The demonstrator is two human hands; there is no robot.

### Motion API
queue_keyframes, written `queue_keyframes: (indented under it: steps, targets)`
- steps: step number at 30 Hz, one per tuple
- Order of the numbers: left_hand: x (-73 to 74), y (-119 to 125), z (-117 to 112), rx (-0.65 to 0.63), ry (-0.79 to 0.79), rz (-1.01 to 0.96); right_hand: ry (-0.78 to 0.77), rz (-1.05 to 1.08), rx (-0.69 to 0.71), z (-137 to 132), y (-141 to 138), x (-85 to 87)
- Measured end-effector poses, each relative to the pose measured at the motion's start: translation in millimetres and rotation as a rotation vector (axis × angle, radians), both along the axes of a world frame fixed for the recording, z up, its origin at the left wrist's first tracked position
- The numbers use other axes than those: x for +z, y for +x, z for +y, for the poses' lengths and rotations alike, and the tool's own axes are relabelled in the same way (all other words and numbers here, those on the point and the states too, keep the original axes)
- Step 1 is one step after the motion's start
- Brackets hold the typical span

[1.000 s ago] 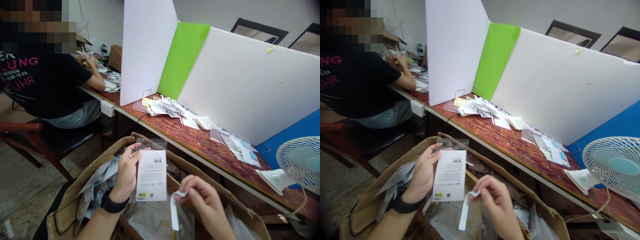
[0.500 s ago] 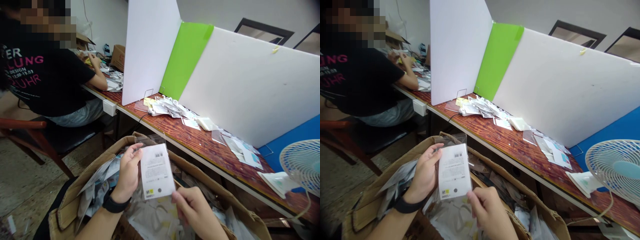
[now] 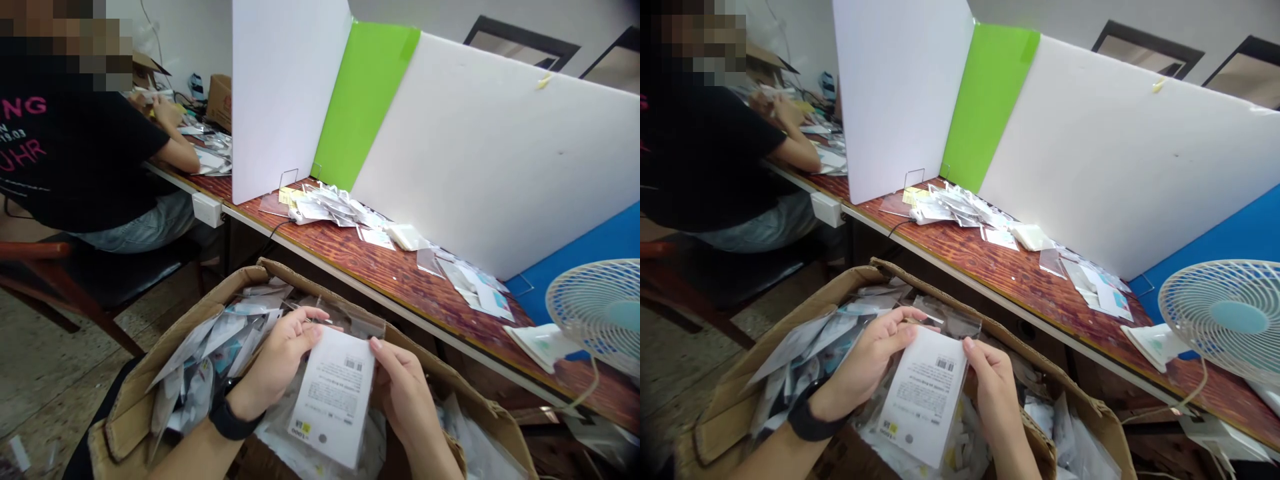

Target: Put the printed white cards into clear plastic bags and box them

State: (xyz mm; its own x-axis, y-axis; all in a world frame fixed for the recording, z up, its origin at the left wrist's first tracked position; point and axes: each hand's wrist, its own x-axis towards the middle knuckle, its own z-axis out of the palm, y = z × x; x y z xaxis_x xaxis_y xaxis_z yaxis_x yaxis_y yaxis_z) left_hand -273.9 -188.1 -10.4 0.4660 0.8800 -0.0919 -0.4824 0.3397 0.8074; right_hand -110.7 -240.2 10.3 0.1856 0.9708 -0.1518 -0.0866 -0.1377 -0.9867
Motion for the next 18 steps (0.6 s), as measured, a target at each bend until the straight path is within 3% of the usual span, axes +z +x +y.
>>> queue_keyframes:
  steps: [4,11,18]
  targets:
    - [0.3,-4.1,3.5,-0.044,-0.014,0.041,-0.038,-0.015,0.04,-0.6,6.9,-0.4]
    - [-3.8,-9.9,3.6,-0.141,0.038,0.133,-0.059,0.01,-0.044,-1.7,22.3,-5.5]
    - [-5.4,-13.4,0.9,-0.052,0.06,0.066,0.089,-0.114,-0.018,-8.8,29.3,-13.0]
